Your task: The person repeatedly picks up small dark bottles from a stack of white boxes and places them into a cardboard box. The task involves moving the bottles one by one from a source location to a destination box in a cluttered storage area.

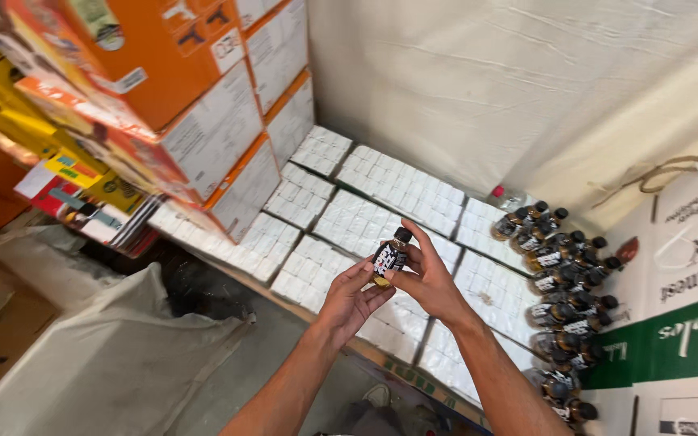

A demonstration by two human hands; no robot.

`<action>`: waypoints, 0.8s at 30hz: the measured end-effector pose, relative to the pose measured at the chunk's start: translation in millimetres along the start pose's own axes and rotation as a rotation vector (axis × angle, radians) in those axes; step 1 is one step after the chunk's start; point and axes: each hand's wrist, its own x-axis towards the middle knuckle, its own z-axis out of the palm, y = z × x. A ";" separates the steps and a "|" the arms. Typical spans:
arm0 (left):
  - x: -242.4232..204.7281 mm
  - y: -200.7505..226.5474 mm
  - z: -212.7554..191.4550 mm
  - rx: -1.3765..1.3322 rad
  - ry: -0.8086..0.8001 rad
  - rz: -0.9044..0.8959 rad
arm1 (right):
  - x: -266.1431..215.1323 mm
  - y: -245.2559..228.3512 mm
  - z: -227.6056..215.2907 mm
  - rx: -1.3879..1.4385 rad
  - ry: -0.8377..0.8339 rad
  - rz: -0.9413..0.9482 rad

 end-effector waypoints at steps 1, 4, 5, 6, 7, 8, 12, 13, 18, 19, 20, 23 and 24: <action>-10.0 8.6 -10.9 -0.006 0.012 0.020 | 1.8 -2.2 18.7 0.002 -0.024 -0.001; -48.4 33.0 -45.4 -0.005 0.062 0.123 | 1.1 -6.2 79.1 -0.021 -0.070 0.015; -63.0 41.1 -55.7 -0.027 0.091 0.155 | 0.5 -6.6 99.3 -0.018 -0.094 0.016; -78.5 49.8 -66.6 -0.045 0.124 0.190 | -0.2 -6.4 120.5 -0.010 -0.122 0.018; -98.3 64.0 -72.8 -0.050 0.137 0.213 | 3.7 0.8 140.8 -0.006 -0.149 0.014; -118.1 76.7 -78.5 -0.075 0.180 0.238 | 5.4 7.7 160.6 0.029 -0.185 -0.013; -179.5 118.0 -123.6 -0.144 0.296 0.320 | 10.2 33.1 242.5 0.278 -0.309 -0.039; -191.7 128.8 -133.7 -0.152 0.302 0.338 | 10.2 35.7 262.8 0.276 -0.329 -0.040; -252.2 178.8 -201.2 -0.237 0.373 0.460 | 10.7 48.4 374.8 0.393 -0.520 -0.072; -263.5 189.1 -212.9 -0.250 0.390 0.488 | 11.3 45.1 396.9 0.395 -0.554 -0.066; -275.7 199.1 -224.5 -0.281 0.377 0.512 | 10.8 41.4 419.2 0.389 -0.577 -0.073; -305.2 225.6 -260.9 -0.351 0.362 0.591 | 4.1 21.2 484.4 0.330 -0.616 -0.083; -311.8 233.3 -272.8 -0.371 0.336 0.617 | 1.5 13.1 503.5 0.275 -0.593 -0.103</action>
